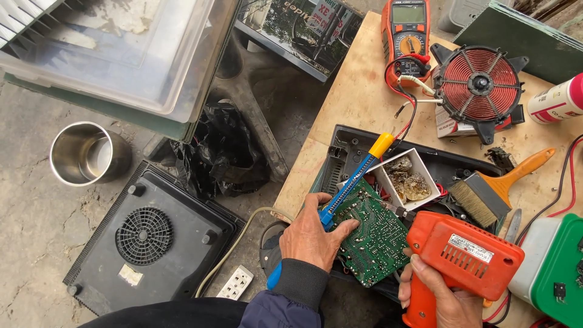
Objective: Repairing a circuit board from an induction cooker using pliers, a desoldering pump, and a soldering iron.
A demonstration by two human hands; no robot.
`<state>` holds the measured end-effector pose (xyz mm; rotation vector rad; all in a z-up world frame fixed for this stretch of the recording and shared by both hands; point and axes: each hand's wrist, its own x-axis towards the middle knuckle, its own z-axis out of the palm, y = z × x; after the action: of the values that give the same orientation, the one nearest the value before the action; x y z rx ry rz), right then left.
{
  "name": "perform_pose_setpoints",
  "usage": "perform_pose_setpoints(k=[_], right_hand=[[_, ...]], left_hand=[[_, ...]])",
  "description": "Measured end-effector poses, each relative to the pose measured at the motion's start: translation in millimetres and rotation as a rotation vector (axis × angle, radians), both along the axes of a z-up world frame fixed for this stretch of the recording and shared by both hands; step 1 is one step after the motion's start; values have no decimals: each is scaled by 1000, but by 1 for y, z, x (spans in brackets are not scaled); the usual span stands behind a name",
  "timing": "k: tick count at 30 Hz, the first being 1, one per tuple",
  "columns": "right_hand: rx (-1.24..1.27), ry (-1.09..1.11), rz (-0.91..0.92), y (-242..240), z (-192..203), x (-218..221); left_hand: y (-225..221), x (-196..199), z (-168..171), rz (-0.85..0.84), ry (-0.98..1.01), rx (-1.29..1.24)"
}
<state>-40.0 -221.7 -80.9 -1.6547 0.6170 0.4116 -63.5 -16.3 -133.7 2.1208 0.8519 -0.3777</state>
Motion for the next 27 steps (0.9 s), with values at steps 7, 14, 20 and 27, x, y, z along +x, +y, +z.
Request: perform_pose_setpoints(k=[7,14,20,27], right_hand=[[17,-11,27,1,-1,-3],[-19,-22,16,1,-2,-6],[23,-14,40,-3,-6,-7],[2,2,83,-7,-7,-8]], left_hand=[[0,-1,1,9,-7,-20],[-2,-1,-3,22,-39,-13],[-3,-2,-7,24,-36,-17],[-2,-1,-7,32,-53,-10]])
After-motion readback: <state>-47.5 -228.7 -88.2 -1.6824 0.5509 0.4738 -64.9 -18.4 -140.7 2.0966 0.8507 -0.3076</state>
